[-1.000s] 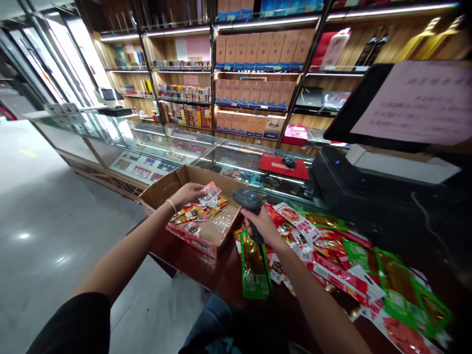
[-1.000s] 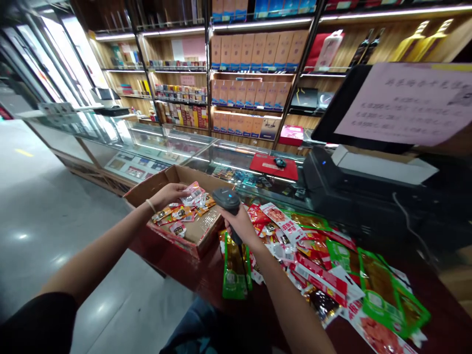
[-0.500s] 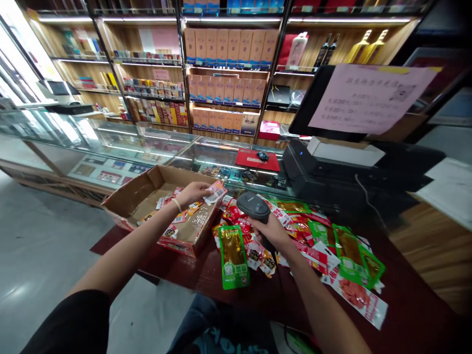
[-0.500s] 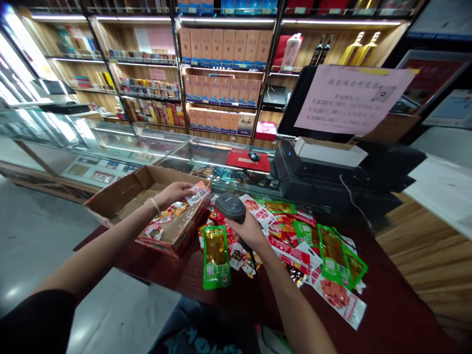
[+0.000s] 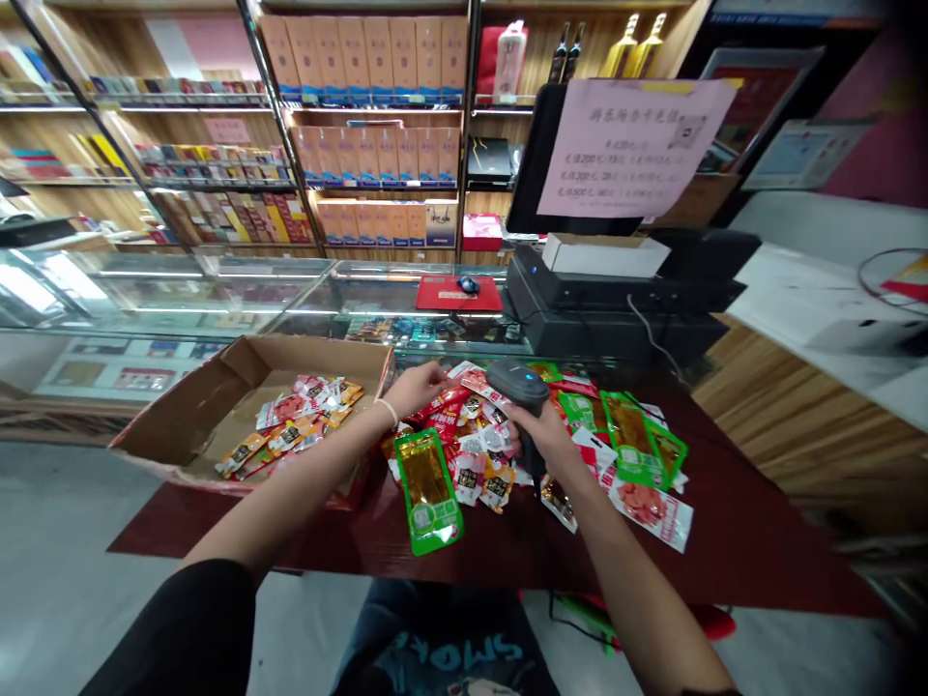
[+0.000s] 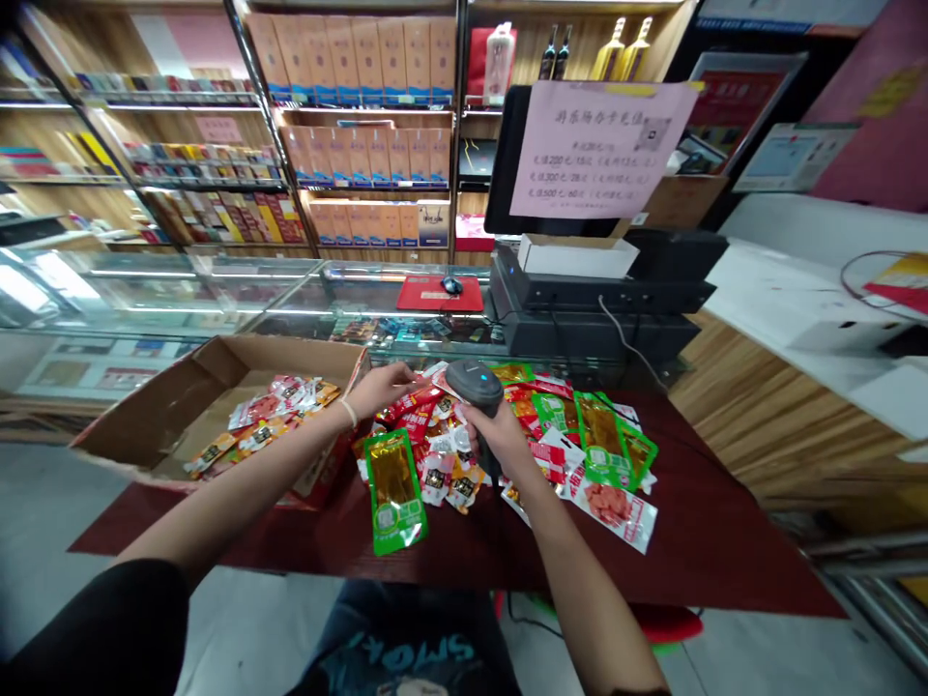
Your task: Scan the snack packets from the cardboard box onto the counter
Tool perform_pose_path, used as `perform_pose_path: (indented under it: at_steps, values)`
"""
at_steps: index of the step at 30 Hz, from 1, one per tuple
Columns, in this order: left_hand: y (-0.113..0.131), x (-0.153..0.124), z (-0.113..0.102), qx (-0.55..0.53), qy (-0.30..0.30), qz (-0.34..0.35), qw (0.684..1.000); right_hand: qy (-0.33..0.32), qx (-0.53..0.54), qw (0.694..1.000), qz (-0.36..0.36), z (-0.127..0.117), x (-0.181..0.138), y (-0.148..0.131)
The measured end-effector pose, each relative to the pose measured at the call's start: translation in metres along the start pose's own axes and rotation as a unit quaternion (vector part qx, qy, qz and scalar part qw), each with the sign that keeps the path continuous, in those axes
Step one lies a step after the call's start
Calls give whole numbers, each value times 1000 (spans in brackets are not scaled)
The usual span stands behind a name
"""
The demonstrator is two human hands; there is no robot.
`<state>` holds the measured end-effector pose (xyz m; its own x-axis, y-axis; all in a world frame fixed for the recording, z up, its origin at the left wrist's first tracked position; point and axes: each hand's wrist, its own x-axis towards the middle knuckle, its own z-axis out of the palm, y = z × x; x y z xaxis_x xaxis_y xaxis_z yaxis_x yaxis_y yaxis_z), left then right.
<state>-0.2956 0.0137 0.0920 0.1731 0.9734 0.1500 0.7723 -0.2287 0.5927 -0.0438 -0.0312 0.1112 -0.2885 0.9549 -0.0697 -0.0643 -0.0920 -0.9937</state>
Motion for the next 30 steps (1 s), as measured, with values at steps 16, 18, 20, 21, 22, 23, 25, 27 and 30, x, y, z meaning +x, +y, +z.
perform_pose_path:
  at_steps: [16,18,20,21,22,23,25,27,30]
  values:
    - [-11,-14,-33,-159,5,-10,987,-39,-26,999,16,9,4,-3]
    - [-22,-28,-51,-184,36,-27,982,-68,-31,997,14,22,9,-5]
    - [-36,-45,-70,-200,65,-48,976,-99,-42,994,14,39,15,-8]
    - [-45,-54,-79,-206,78,-61,974,-114,-47,992,14,48,18,-10]
    - [-54,-63,-88,-212,92,-76,970,-126,-51,991,13,58,21,-11]
    - [-64,-72,-97,-219,107,-91,966,-138,-53,989,11,69,25,-13]
    - [-84,-90,-114,-241,138,-118,953,-162,-57,985,7,90,32,-15]
    - [-103,-108,-129,-261,169,-145,939,-192,-59,980,3,112,39,-15]
    - [-128,-133,-147,-266,206,-185,923,-235,-57,970,5,145,49,-13]
